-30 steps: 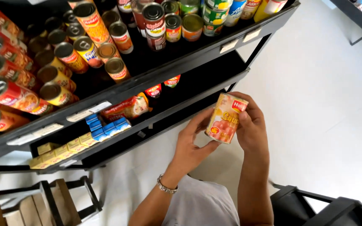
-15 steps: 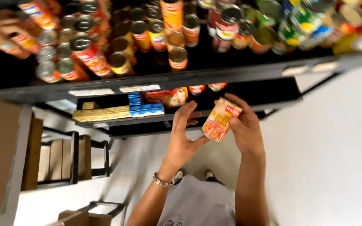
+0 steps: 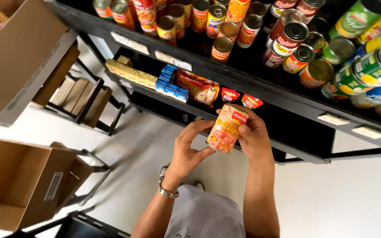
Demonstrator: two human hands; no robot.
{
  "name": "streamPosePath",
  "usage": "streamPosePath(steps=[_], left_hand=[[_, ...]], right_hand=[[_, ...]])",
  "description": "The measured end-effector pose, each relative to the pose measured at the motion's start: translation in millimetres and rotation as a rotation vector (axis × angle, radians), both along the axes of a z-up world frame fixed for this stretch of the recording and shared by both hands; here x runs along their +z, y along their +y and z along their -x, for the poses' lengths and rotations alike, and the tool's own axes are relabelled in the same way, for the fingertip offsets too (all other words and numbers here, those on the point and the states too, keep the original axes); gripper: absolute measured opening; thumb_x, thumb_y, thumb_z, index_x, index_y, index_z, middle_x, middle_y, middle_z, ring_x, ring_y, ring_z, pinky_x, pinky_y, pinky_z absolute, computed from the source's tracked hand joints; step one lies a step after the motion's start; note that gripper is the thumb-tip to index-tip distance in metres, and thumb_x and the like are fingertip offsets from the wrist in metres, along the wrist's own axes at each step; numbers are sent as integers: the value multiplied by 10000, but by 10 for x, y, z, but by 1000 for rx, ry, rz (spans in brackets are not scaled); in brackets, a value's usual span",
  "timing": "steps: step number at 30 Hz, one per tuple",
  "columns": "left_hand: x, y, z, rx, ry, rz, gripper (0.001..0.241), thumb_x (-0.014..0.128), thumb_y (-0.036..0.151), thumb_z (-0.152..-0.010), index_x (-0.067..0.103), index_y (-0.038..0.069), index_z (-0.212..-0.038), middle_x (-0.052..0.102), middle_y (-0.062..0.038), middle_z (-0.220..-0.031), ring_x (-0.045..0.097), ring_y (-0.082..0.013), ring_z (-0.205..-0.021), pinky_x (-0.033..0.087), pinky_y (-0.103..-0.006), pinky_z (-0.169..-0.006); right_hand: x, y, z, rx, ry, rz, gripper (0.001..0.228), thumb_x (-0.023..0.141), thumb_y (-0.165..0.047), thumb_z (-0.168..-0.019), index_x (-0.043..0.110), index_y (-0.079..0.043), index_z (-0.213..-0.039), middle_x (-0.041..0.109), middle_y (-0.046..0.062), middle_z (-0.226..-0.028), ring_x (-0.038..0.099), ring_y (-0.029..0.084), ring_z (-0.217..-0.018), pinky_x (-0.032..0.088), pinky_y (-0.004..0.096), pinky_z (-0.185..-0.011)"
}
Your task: Stocking canned goods from a cardboard box onto store shelves.
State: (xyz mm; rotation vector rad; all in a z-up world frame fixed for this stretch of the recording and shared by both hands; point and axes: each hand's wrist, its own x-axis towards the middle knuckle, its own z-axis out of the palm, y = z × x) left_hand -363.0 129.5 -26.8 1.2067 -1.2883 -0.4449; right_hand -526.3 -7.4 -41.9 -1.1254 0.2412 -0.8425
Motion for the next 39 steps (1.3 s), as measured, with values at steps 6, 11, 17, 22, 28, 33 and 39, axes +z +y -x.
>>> streamPosePath(steps=[6,11,17,22,28,33,39], left_hand=[[132,208,154,121,-41,-13,638,910,152,-753,637,52,-1321,679,-110,-1301,711,-252,-1124,583,-360,-987],[83,339,87,154,-47,-1,628,899,91,-757,630,51,-1323,674,-118,-1310,712,-259,-1138,576,-368,-992],[27,396,-74,164,-106,-64,703,877,24,-729,588,46,-1369,657,-118,-1306,713,-263,-1158,574,-367,-986],[131,387,-443,-58,17,-98,913,859,-5,-746,375,27,-1519,534,-136,-1407,606,-267,-1274,558,-379,-1016],[-550,-93,-1202,-150,85,-194,1016,908,67,-761,306,41,-1579,535,-123,-1495,624,-257,-1312,598,-376,-979],[-1216,-713,-1815,-296,57,5,984,924,91,-757,338,1,-1542,546,-183,-1454,614,-301,-1343,565,-403,-1033],[-1726,-1767,-2088,22,-240,416,864,1005,249,-636,585,42,-1362,679,-117,-1310,690,-312,-1255,540,-446,-1058]], right_hand=[[79,73,-37,98,-80,-72,819,858,-436,-862,547,63,-1433,632,279,-1376,651,343,-1259,550,473,-1063],[184,177,-154,120,-55,-4,805,852,-407,-875,512,33,-1457,608,237,-1426,596,352,-1349,518,481,-1113],[194,242,-354,131,-40,52,847,884,-360,-837,488,-23,-1505,575,156,-1473,567,350,-1408,505,488,-1145],[164,228,-616,45,55,137,870,903,-229,-781,480,-34,-1516,596,149,-1453,588,315,-1348,495,477,-1125],[318,179,-1175,-80,332,292,845,860,-68,-752,468,-69,-1501,584,101,-1481,556,240,-1371,481,435,-1111],[242,74,-1580,-292,604,519,830,880,-132,-755,485,-123,-1485,618,73,-1452,590,209,-1309,517,383,-1075],[-124,-505,-1806,-456,844,663,901,949,-211,-714,500,-155,-1494,664,67,-1386,689,170,-1205,565,309,-965]])
